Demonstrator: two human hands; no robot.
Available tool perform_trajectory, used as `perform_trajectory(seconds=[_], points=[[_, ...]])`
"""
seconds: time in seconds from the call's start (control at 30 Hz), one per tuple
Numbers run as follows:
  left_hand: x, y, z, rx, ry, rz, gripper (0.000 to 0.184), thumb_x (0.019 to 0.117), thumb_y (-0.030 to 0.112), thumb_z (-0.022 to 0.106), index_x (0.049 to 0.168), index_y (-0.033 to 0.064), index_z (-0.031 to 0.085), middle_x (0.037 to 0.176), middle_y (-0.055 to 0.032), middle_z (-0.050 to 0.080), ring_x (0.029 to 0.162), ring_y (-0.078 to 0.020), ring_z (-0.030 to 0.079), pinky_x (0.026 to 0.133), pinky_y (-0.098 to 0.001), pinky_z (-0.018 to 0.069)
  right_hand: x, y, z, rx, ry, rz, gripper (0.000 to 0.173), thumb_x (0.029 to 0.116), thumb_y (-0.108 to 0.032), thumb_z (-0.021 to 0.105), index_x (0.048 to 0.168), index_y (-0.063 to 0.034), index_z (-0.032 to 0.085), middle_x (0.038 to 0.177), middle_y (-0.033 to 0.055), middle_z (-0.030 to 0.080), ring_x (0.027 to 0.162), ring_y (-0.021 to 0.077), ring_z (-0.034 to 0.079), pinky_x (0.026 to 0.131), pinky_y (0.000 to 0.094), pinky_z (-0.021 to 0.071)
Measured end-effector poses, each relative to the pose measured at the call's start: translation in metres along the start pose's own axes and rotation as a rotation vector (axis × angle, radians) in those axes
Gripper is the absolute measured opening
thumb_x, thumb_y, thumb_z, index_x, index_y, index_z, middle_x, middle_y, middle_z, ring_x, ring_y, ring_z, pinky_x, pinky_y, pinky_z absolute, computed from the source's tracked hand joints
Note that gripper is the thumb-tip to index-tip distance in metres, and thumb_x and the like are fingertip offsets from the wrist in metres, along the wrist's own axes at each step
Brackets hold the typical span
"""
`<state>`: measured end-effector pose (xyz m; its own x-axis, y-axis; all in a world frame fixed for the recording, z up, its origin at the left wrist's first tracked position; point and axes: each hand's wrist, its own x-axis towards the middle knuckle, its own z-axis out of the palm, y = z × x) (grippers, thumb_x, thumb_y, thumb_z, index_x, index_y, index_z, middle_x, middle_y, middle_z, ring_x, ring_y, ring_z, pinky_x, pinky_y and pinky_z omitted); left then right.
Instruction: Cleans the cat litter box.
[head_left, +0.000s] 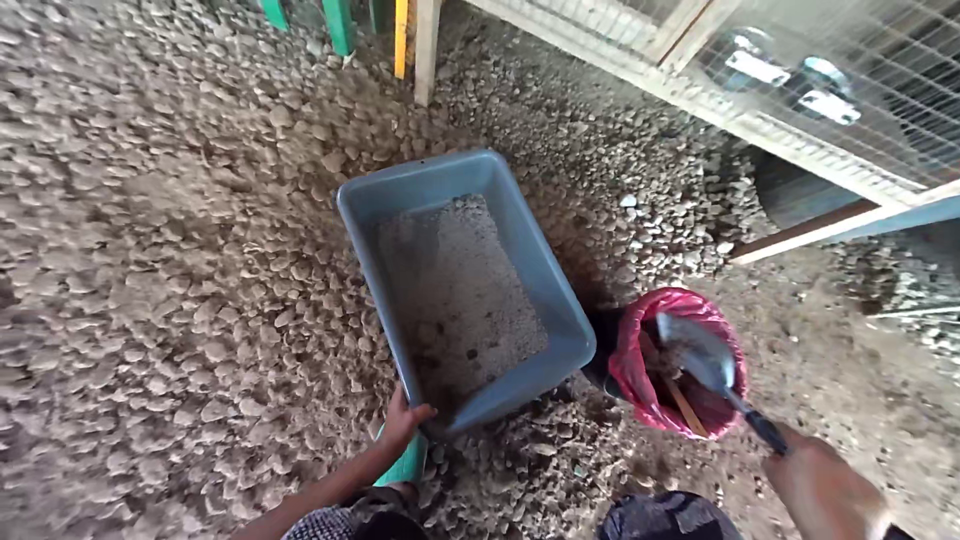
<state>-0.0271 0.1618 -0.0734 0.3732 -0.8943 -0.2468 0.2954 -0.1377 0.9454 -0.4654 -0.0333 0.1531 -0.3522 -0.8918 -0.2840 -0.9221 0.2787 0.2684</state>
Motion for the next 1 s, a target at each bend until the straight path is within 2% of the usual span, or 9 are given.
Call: perform_trajectory(seconds=[0.1, 0.27, 0.37, 0.47, 0.67, 0.73, 0.87, 0.93, 1.0], points=[[0.024, 0.065, -0.004, 0.125, 0.144, -0.368, 0.086, 0.0695, -0.007, 0.067, 0.15, -0.0037, 0.036, 0.128, -0.0174, 0.061, 0.107, -0.0153, 0.065, 0.091, -0.0349, 0.0566, -0.002, -0.003, -0.034, 0.114, 0.16, -0.111, 0.047, 0.0949, -0.008, 0.059, 0.14, 0.0028, 0.058, 0.127, 0.0384, 0.061, 0.113, 0.0604, 0.06, 0.088, 0.077, 0.0444], [0.068, 0.134, -0.036, 0.152, 0.085, -0.313, 0.08, 0.0679, -0.008, 0.059, 0.146, -0.0021, 0.04, 0.122, -0.011, 0.062, 0.099, -0.0083, 0.065, 0.082, -0.0287, 0.0572, -0.013, -0.09, -0.049, 0.149, 0.16, -0.615, 0.027, 0.0876, -0.018, 0.075, 0.11, -0.0033, 0.075, 0.093, 0.0304, 0.072, 0.084, 0.0564, 0.068, 0.066, 0.0773, 0.0469], [0.083, 0.172, -0.03, 0.177, 0.016, -0.3, 0.077, 0.0723, -0.009, 0.056, 0.147, -0.0001, 0.04, 0.123, -0.0106, 0.061, 0.099, -0.008, 0.064, 0.084, -0.0274, 0.0557, -0.02, -0.178, -0.054, -0.136, -0.157, -0.651, 0.031, 0.0934, -0.024, 0.07, 0.116, -0.0047, 0.073, 0.103, 0.0258, 0.073, 0.1, 0.0483, 0.069, 0.08, 0.0676, 0.0514], [0.088, 0.196, -0.015, 0.192, -0.061, -0.246, 0.078, 0.0753, -0.006, 0.056, 0.15, 0.0004, 0.037, 0.124, -0.0075, 0.061, 0.099, -0.0035, 0.063, 0.084, -0.0231, 0.0546, -0.01, -0.227, -0.044, -0.322, -0.277, -0.739, 0.035, 0.0941, -0.027, 0.067, 0.116, 0.0001, 0.069, 0.111, 0.0249, 0.071, 0.109, 0.0442, 0.068, 0.089, 0.0611, 0.0513], [0.08, 0.208, 0.03, 0.154, -0.088, -0.144, 0.069, 0.0869, 0.005, 0.048, 0.155, 0.0014, 0.036, 0.163, -0.0151, 0.03, 0.143, -0.0118, 0.039, 0.11, -0.028, 0.0415, 0.041, -0.219, 0.01, -0.158, -0.462, -0.817, 0.046, 0.0874, -0.041, 0.079, 0.118, -0.0075, 0.073, 0.109, 0.0226, 0.072, 0.107, 0.0431, 0.068, 0.092, 0.0647, 0.0505], [0.078, 0.211, 0.043, 0.174, -0.1, -0.092, 0.067, 0.0881, 0.006, 0.047, 0.155, 0.0, 0.038, 0.167, -0.0166, 0.024, 0.154, -0.0186, 0.023, 0.121, -0.0338, 0.0282, 0.049, -0.213, 0.037, 0.004, -0.488, -0.842, 0.043, 0.0849, -0.035, 0.082, 0.115, -0.006, 0.075, 0.109, 0.0224, 0.073, 0.106, 0.0426, 0.068, 0.094, 0.0653, 0.0502], [0.078, 0.213, 0.058, 0.339, -0.137, -0.033, 0.061, 0.091, 0.016, 0.047, 0.151, 0.0052, 0.05, 0.168, -0.0076, 0.028, 0.158, -0.0208, 0.009, 0.125, -0.0553, 0.0021, 0.051, -0.197, 0.079, 0.24, -0.494, -0.884, 0.039, 0.0807, -0.032, 0.084, 0.107, -0.0038, 0.076, 0.1, 0.0219, 0.073, 0.098, 0.0417, 0.069, 0.089, 0.0663, 0.0515], [0.08, 0.215, 0.06, 0.369, -0.154, -0.015, 0.059, 0.0917, 0.017, 0.047, 0.15, 0.0071, 0.052, 0.168, -0.0041, 0.029, 0.159, -0.0206, 0.008, 0.124, -0.0586, -0.0013, 0.039, -0.195, 0.081, 0.292, -0.518, -0.841, 0.038, 0.082, -0.031, 0.083, 0.108, -0.0035, 0.076, 0.1, 0.0219, 0.073, 0.099, 0.041, 0.069, 0.09, 0.0656, 0.0516], [0.083, 0.218, 0.058, 0.328, -0.148, -0.049, 0.061, 0.0901, 0.017, 0.048, 0.15, 0.0088, 0.052, 0.168, -0.0029, 0.029, 0.158, -0.0182, 0.011, 0.126, -0.0536, 0.005, 0.018, -0.203, 0.072, 0.318, -0.547, -0.777, 0.039, 0.0846, -0.03, 0.082, 0.112, -0.0038, 0.075, 0.105, 0.0216, 0.073, 0.102, 0.0394, 0.069, 0.093, 0.0627, 0.052]])
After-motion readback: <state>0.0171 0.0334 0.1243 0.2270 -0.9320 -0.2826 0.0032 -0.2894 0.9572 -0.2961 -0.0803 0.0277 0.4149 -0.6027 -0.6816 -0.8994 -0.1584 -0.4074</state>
